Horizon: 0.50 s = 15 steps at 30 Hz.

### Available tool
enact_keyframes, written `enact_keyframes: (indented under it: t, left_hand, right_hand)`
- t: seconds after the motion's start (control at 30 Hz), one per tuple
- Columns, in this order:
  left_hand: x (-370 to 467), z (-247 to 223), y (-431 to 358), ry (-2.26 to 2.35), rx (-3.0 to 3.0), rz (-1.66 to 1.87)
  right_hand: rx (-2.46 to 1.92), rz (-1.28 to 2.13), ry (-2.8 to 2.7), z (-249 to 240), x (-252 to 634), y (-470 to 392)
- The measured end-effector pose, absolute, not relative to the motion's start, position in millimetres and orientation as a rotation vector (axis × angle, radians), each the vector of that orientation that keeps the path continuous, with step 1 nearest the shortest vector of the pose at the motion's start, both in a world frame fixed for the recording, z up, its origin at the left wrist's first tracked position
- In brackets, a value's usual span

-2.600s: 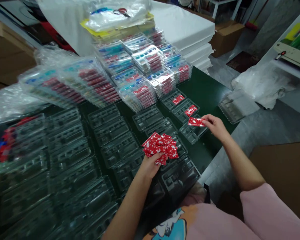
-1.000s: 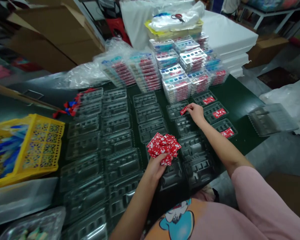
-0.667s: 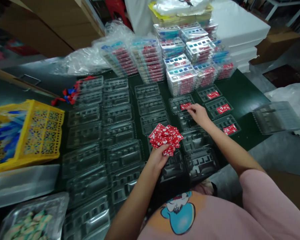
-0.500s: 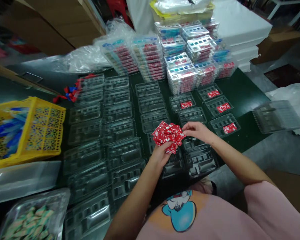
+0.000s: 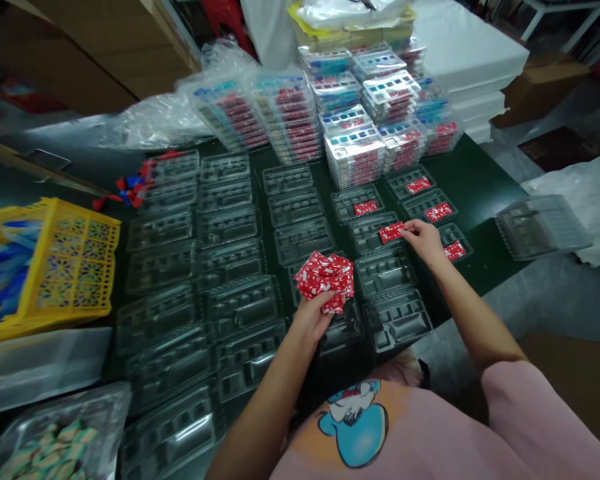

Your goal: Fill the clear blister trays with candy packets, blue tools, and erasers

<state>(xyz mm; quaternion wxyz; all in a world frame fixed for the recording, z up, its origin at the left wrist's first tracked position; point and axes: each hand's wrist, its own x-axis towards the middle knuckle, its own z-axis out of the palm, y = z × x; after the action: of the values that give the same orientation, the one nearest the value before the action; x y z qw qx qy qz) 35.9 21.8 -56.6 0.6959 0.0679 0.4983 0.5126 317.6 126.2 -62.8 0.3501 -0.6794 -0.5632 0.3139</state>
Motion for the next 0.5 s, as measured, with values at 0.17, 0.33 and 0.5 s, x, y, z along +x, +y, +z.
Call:
enact_keyframes:
  t: [0.17,0.33,0.5]
  left_hand:
    - [39,-54,22,1.102,0.147,1.142]
    - [44,-52,24,1.073,0.128,1.133]
    - [55,-51,21,1.042,0.145,1.117]
  right_hand:
    - [-1.946,0.575,-1.663,-73,312,131]
    - [-1.667,0.585,-1.738,-47,288,103]
    - [-1.271,1.380,-1.577,-35,251,62]
